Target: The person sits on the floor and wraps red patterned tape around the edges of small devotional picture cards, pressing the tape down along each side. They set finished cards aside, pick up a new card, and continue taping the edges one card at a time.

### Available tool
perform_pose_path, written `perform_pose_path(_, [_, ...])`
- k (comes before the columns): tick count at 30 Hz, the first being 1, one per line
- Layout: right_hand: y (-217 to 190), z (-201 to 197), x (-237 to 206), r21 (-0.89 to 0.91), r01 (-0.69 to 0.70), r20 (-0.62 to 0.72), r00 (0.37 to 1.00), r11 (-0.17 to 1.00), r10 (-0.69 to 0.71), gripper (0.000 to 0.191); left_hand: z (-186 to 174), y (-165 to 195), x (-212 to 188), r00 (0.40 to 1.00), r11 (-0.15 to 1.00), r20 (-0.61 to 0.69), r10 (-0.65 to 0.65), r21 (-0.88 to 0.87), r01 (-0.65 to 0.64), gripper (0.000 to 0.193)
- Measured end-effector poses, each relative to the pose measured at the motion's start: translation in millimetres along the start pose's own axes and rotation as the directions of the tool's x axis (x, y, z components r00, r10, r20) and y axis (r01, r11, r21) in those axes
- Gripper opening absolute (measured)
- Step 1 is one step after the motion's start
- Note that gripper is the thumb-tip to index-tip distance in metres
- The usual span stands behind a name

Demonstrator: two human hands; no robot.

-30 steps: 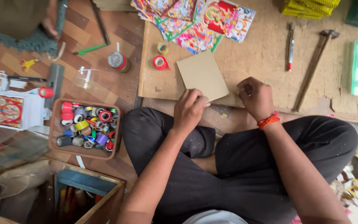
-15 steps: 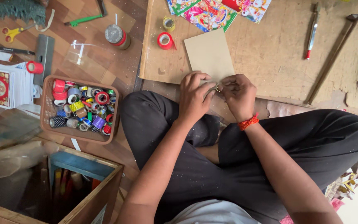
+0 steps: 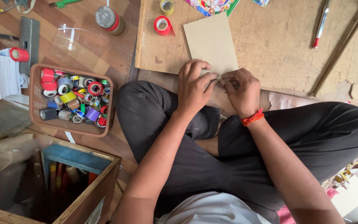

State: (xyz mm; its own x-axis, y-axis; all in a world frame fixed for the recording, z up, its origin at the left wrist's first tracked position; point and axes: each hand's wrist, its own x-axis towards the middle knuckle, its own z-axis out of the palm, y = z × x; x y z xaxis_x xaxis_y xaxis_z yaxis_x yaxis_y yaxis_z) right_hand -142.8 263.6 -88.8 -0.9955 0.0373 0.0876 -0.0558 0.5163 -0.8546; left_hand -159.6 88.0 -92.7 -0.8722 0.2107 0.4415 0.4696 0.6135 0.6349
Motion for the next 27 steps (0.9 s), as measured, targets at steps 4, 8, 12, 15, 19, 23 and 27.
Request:
perform_pose_path(4, [-5.4,-7.8,-4.9,-0.107,-0.117,0.099,0.987,0.987,0.128,0.008,-10.0,-1.8,-2.9,0.983,0.988,-0.111,-0.149,-0.062,0.143,0.028])
perform_pose_path(8, [-14.8,-1.8,-14.1,-0.307,0.252,0.350,0.927,0.918,-0.137,0.021,-20.6,-9.1,-8.7,0.908,0.907,-0.180,-0.378,-0.271,0.323,0.026])
perform_pose_path(12, [-22.0,29.2,-10.1,-0.404,0.243,0.450,0.892,0.882,-0.039,0.032,-12.5,-12.6,-11.3,0.903,0.873,-0.181,-0.389,-0.384,0.300,0.027])
perform_pose_path(15, [-22.3,52.8,-0.5,-0.540,0.236,0.479,0.876,0.808,0.064,0.022,-6.1,-15.0,-14.6,0.908,0.852,-0.146,-0.394,-0.429,0.301,0.027])
perform_pose_path(19, [-16.5,66.7,5.9,-0.693,0.163,0.542,0.760,0.702,0.359,0.024,3.5,-16.1,-25.2,0.858,0.717,-0.062,-0.510,-0.581,0.384,0.028])
perform_pose_path(23, [2.6,70.4,-3.5,-0.591,0.339,0.614,0.777,0.732,0.137,0.028,22.4,-20.4,-43.7,0.881,0.784,-0.165,-0.444,-0.548,0.292,0.025])
perform_pose_path(27, [29.8,46.5,-22.2,-0.198,0.384,0.450,0.853,0.902,-0.264,0.034,47.8,-26.9,-63.5,0.918,0.853,-0.184,-0.352,-0.467,0.233,0.020])
